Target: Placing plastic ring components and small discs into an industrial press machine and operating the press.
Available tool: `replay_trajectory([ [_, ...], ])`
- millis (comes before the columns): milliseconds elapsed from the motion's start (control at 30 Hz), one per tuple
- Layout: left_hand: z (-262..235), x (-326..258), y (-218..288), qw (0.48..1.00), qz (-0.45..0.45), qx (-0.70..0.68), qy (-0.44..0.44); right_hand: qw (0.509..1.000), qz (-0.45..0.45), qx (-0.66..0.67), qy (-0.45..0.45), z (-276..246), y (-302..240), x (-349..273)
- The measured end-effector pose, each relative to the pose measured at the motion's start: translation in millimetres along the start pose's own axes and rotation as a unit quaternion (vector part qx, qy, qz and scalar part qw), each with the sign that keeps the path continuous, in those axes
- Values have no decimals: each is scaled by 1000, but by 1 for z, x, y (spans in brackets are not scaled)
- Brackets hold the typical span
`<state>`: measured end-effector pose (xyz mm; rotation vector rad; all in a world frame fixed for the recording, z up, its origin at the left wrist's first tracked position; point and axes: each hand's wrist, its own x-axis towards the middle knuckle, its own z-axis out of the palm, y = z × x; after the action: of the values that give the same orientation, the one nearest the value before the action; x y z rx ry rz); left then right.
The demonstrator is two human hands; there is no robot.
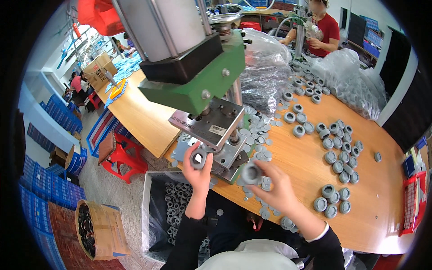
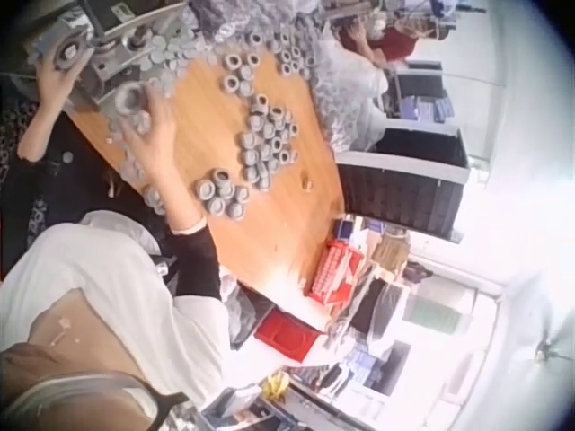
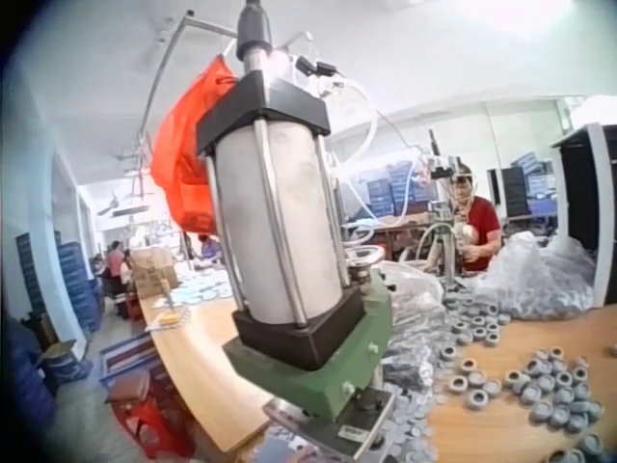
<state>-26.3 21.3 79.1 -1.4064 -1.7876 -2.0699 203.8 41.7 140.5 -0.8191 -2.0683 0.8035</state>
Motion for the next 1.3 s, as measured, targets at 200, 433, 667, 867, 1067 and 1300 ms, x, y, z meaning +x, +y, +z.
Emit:
replay_trajectory([
  [200, -89, -50, -80, 959, -112, 244, 86, 999, -32, -4, 25, 60, -19, 67],
  [433, -102, -2, -86, 954, -53, 295, -27, 999, 36, 33, 19, 80, -21, 91],
  [667, -33, 36, -142, 890, 14, 374, -262, 996, -4, 4, 85, 48, -14, 57],
  [867, -53, 40, -139, 895, 9, 372, -245, 921, 141, -296, 209, -23, 154, 52],
  [1067, -33, 32, -141, 908, 5, 337, -249, 910, 234, -310, 144, -49, 239, 54],
  [1300, -30, 39, -42, 988, 31, -77, -128, 959, 200, -109, 167, -38, 175, 35],
])
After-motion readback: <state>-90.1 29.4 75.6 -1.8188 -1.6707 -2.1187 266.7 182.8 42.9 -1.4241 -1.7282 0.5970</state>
